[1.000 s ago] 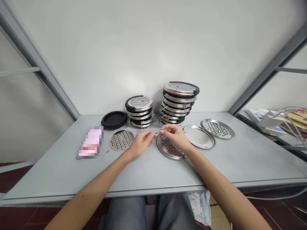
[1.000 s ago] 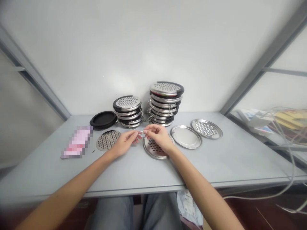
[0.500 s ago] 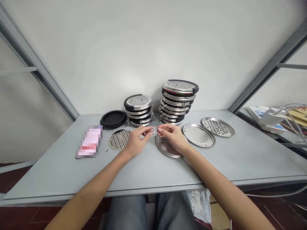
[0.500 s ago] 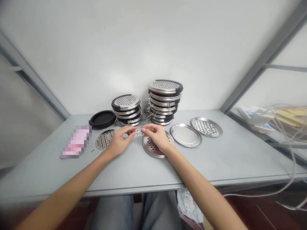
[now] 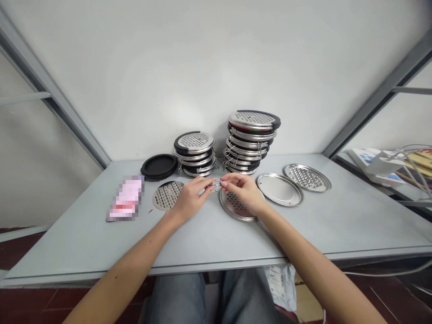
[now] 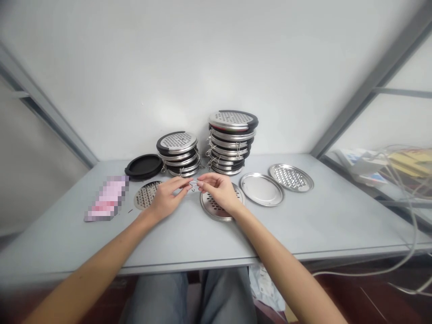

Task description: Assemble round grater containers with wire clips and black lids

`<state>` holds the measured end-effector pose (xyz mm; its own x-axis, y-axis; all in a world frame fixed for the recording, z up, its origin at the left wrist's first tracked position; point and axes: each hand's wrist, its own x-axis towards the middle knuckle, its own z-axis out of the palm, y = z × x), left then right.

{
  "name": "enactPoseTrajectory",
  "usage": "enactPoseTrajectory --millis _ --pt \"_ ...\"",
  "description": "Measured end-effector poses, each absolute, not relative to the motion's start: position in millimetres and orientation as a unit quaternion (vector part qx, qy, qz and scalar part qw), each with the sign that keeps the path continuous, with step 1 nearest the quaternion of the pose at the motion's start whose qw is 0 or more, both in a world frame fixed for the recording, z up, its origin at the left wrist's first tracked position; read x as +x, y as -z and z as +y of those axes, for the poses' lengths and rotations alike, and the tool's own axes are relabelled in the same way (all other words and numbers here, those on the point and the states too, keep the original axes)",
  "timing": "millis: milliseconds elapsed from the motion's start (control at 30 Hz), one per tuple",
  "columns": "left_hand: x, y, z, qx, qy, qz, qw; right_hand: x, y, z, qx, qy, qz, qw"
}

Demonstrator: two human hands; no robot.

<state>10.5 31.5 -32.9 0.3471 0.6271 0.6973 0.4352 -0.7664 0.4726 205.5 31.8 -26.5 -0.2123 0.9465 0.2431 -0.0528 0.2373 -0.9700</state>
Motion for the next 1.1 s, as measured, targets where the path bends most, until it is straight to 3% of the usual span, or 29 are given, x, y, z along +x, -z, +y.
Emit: enactPoseTrajectory --millis 267,400,733,1100 --pt "8 40 36 0.833 -0.465 0.297 0.037 209 38 32 -0.341 -0.134 -0.824 0.432" --pt "9 38 35 0.837 -0.453 0.302 0.052 211 40 32 -0.344 -0.037 -0.867 0.358" --pt "20 37 32 0.789 -0.435 0.387 0.195 211 37 31 -0.363 0.014 -0.861 0.355" --pt "24 35 30 0.722 -0.424 0.407 0.365 209 40 30 -0.335 -0.043 -0.826 0.451"
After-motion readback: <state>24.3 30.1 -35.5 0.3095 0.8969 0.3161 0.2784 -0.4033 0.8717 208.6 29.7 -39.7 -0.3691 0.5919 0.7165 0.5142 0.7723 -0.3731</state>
